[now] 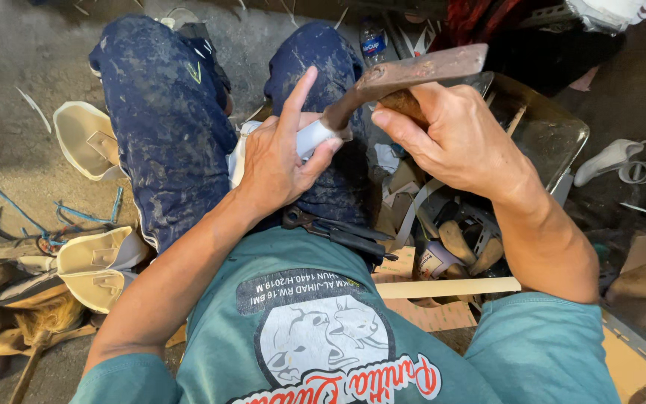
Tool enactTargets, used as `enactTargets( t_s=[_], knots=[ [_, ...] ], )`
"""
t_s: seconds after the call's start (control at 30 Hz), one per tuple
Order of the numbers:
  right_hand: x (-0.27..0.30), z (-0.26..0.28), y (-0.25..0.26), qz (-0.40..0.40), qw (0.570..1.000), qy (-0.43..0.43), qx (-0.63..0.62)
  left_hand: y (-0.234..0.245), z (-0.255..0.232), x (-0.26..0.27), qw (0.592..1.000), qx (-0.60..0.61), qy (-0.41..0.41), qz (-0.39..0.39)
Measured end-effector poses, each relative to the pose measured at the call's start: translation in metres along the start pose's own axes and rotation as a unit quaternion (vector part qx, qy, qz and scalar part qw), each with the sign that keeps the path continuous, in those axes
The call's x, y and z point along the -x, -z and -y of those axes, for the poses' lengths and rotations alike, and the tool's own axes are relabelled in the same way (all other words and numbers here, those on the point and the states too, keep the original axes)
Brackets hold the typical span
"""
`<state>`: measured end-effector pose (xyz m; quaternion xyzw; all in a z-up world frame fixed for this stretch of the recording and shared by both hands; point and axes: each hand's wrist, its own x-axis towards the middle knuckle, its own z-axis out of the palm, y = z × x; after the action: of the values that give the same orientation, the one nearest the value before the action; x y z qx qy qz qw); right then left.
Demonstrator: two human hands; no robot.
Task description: The person uses pliers and a hammer to remove and adjust parts of a white shoe. They repeatedly pry at the sole and heel area, then inspect the shoe by turning it over and pressing the sole.
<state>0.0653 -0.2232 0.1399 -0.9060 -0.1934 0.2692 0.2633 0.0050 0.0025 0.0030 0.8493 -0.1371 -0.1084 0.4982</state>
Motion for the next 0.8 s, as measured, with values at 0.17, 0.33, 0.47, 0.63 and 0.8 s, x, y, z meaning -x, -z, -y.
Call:
enactTargets(
  t_s=[0.17,0.33,0.47,0.63,0.8],
  knots=[
    [-0.004,0.004,-0.004,-0.021,0.994,0.103,0.0,0.0,0.001,-0.001,0.999,0.011,0.03,0.029],
    [-0.007,0.02,-0.001,-0.07,0.978,0.186,0.07,0.003,0.001,-0.003,0.999,0.024,0.021,0.015],
    [-0.002,0.005,-0.01,-0.055,0.986,0.116,0.11,0.005,-0.002,-0.006,0.998,0.027,0.045,0.04],
    [0.001,0.006,-0.011,-0.06,0.987,0.138,0.049,0.007,0.001,-0.007,0.997,0.045,0.045,0.045],
    [0.019,-0.013,-0.03,-0.096,0.994,0.02,0.042,0.007,0.003,-0.009,0.996,0.046,0.062,0.055]
  ],
)
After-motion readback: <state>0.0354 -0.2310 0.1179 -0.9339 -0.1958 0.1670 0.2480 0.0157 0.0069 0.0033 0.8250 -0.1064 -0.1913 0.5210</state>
